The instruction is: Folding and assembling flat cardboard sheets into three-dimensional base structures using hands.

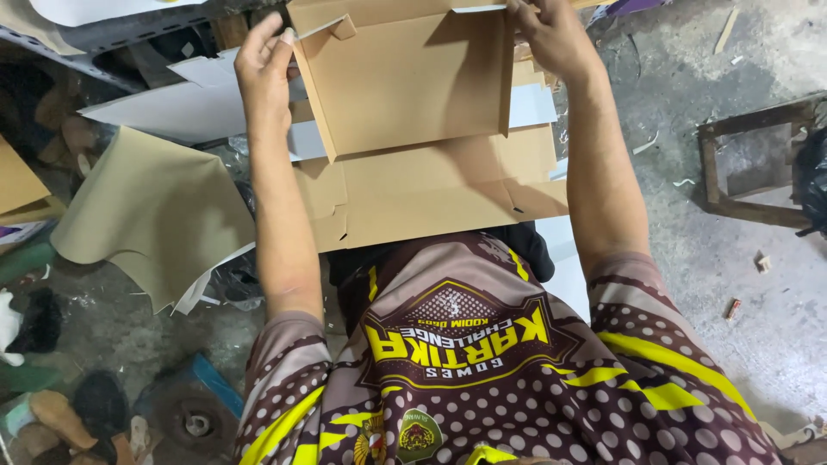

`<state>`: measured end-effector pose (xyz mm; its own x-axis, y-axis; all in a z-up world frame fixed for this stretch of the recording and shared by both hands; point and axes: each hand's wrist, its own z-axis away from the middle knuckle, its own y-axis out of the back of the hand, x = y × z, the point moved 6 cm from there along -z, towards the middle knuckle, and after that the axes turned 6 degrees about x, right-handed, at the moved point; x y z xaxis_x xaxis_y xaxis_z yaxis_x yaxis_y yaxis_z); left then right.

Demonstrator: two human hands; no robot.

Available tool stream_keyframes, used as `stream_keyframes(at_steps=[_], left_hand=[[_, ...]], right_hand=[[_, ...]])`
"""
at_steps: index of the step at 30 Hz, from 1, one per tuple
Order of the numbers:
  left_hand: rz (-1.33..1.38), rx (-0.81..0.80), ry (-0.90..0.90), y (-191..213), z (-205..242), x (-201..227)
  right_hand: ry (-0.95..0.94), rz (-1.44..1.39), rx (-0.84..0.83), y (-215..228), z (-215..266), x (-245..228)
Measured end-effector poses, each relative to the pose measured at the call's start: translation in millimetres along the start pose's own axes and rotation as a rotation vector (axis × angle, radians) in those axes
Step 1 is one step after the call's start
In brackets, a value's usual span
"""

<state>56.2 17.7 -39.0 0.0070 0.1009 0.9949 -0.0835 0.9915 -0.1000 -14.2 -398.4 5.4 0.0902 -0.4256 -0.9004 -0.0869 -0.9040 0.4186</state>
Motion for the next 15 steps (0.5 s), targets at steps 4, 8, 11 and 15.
stream_keyframes(at_steps=[4,8,11,15], left_hand=[[0.04,-0.22,0.091,-2,-5,1],[0.043,-0.27,0.105,0,2,10],[0.087,-0.254,0.145,-1,8,10],[-0.047,-0.199,0.008,-5,12,18]], right_hand=[[-0.088,-0.075,-0.081,3,-5,13],[-0.098,-0.169,-0.042,-1,-2,8],[-0.115,-0.106,0.046,-2,1,17],[-0.185,-0.263,0.045,-8,4,25]])
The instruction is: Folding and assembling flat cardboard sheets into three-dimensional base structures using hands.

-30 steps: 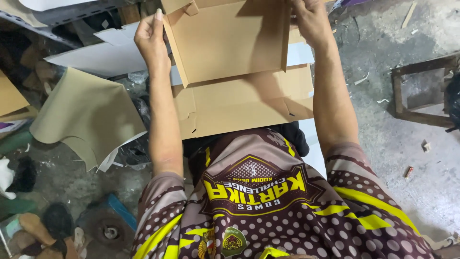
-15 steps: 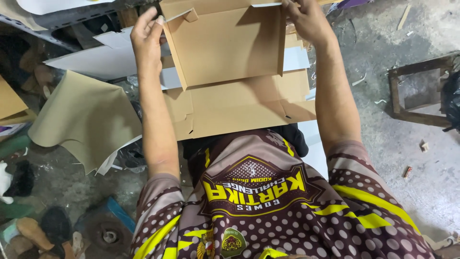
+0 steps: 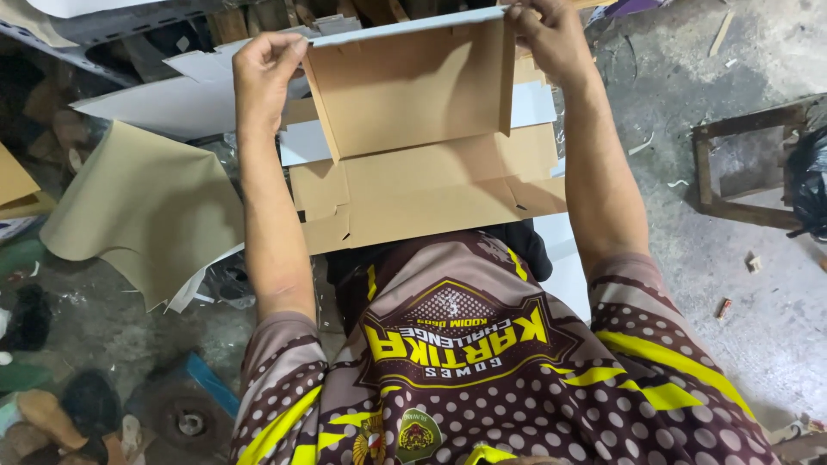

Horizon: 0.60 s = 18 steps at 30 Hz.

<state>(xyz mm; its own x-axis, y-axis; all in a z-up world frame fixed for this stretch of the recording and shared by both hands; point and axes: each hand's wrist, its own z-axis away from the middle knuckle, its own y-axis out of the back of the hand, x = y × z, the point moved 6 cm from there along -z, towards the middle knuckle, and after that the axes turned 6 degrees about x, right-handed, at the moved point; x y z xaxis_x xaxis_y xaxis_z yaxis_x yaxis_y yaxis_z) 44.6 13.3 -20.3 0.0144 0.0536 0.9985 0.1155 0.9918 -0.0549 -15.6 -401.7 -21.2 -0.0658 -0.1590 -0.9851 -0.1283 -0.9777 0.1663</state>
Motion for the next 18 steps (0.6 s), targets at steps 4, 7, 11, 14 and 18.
stream_keyframes(at_steps=[4,7,11,14,18], left_hand=[[-0.218,0.159,-0.146,-1,-1,4],[-0.435,0.264,-0.316,-3,2,8],[-0.519,0.309,-0.447,-9,2,17],[-0.476,0.223,-0.379,-5,-4,7],[-0.54,0.026,-0.279,-8,-16,-4]], right_hand=[[-0.036,-0.116,0.014,-5,3,-10],[0.094,0.243,0.182,-5,12,-30],[0.314,0.468,0.25,-3,7,-31],[0.262,0.371,0.189,-4,6,-32],[0.251,0.412,0.064,-11,6,-38]])
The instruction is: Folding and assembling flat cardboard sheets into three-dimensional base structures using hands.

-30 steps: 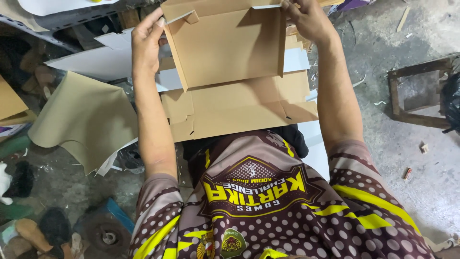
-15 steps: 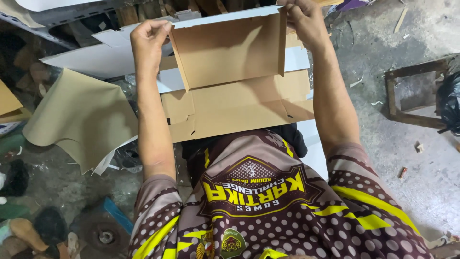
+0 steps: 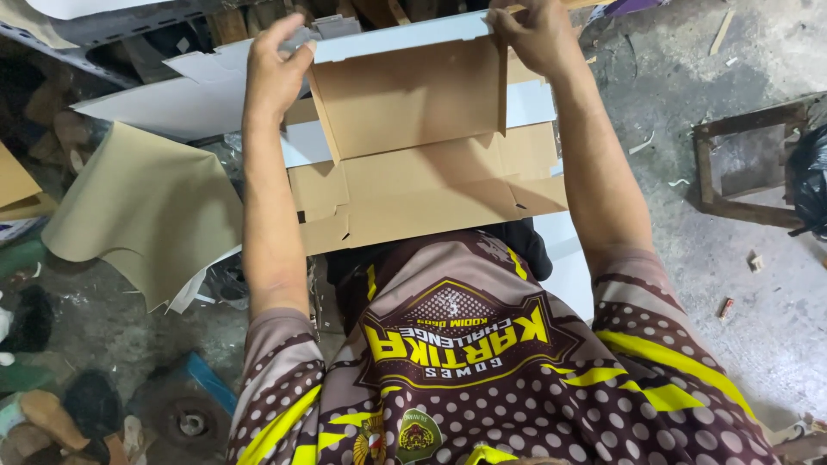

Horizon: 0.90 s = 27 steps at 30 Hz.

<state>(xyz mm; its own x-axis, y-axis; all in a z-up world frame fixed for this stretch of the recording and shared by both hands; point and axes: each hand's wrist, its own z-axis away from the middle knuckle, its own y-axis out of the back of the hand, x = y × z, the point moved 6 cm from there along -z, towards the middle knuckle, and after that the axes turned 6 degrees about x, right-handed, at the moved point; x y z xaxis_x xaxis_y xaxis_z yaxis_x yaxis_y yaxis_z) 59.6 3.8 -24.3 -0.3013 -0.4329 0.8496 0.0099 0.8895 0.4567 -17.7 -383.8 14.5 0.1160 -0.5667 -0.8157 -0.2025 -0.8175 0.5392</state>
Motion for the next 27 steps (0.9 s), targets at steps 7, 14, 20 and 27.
stream_keyframes(at_steps=[7,14,20,27], left_hand=[[0.031,-0.241,0.061,1,-11,28],[-0.338,-0.327,-0.236,-12,-14,44],[-0.745,-0.068,-0.67,-15,-9,84],[-0.79,-0.045,-0.817,-23,-6,84]], right_hand=[[0.012,0.094,-0.176,3,-7,-5],[0.291,0.331,-0.193,-14,-14,-22],[0.617,0.942,-0.081,-37,-24,-2],[0.871,0.974,0.002,-40,-27,-10]])
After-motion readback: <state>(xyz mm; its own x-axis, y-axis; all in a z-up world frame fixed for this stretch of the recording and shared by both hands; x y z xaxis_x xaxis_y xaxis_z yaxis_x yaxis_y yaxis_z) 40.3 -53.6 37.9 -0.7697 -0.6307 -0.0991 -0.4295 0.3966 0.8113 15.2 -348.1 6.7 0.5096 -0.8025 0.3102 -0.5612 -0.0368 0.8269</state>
